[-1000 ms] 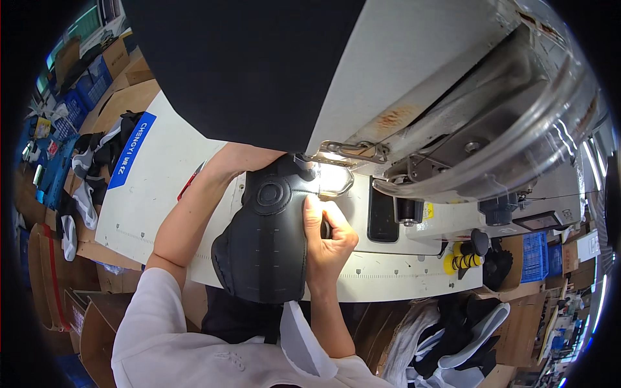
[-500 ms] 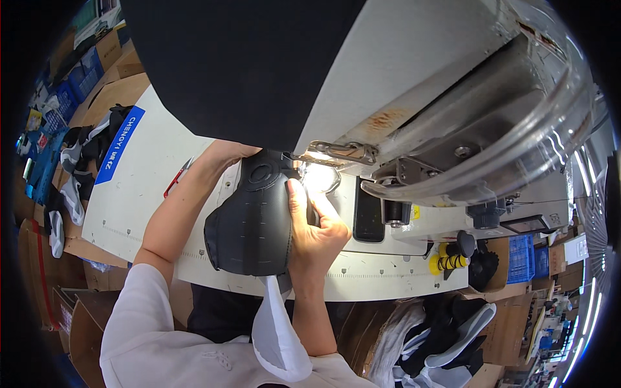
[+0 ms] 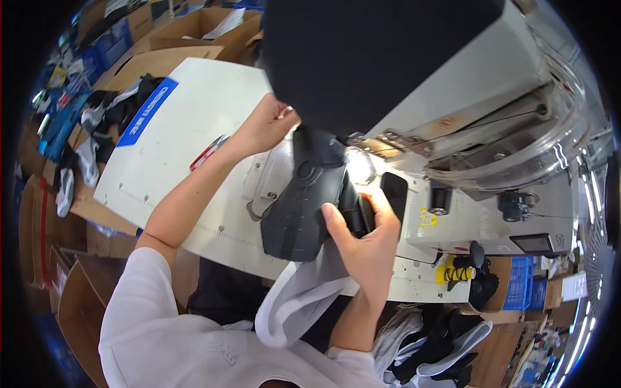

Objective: The person sews shoe upper pieces together using a sewing machine, trims excess thread with thread snips, and places the stitched pieces into a container.

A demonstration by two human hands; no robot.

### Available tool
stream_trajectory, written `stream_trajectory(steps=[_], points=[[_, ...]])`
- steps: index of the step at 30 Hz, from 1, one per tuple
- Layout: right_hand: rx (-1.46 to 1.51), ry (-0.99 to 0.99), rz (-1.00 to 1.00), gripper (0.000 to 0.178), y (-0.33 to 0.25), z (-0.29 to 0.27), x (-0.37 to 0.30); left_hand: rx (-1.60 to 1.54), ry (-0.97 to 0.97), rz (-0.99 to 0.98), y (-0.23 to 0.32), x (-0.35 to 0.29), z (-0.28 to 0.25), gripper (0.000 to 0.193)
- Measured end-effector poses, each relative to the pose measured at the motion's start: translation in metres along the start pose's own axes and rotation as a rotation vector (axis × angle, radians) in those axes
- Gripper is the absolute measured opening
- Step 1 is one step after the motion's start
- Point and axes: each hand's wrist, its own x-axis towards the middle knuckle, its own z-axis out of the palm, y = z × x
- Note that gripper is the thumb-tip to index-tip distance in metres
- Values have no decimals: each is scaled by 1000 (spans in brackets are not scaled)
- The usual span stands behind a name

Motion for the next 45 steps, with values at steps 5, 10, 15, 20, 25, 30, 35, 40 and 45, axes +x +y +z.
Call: stream_trajectory(steps=[5,10,15,20,25,30,35,40,45], points=[[-789,-94,-478,25,11,42,-31,697,186,264,-46,-80,-46,27],[-465,-107,-825,11,54,131,-57,656,78,-53,-74,-157,-72,23],[-471,-219,-674,17,78,142,-66,203,310,-239,-46,-192,-86,22],[-437,-214,-671,24,75,140,-66,344,54,-104,-12,-226,-75,25],[-462,-212,-653,37,76,141,-68,553,41,40,-11,-227,-58,19],[-451,-160,-659,25,79,141,-70,595,105,151,-9,-205,-56,17],[-434,-131,-666,21,74,140,-70,649,73,164,-6,-166,-36,18],[-404,-106,-681,17,84,143,-72,640,12,184,-9,-135,-12,17],[-409,-63,-668,12,88,141,-75,483,124,183,-24,-132,-18,13]])
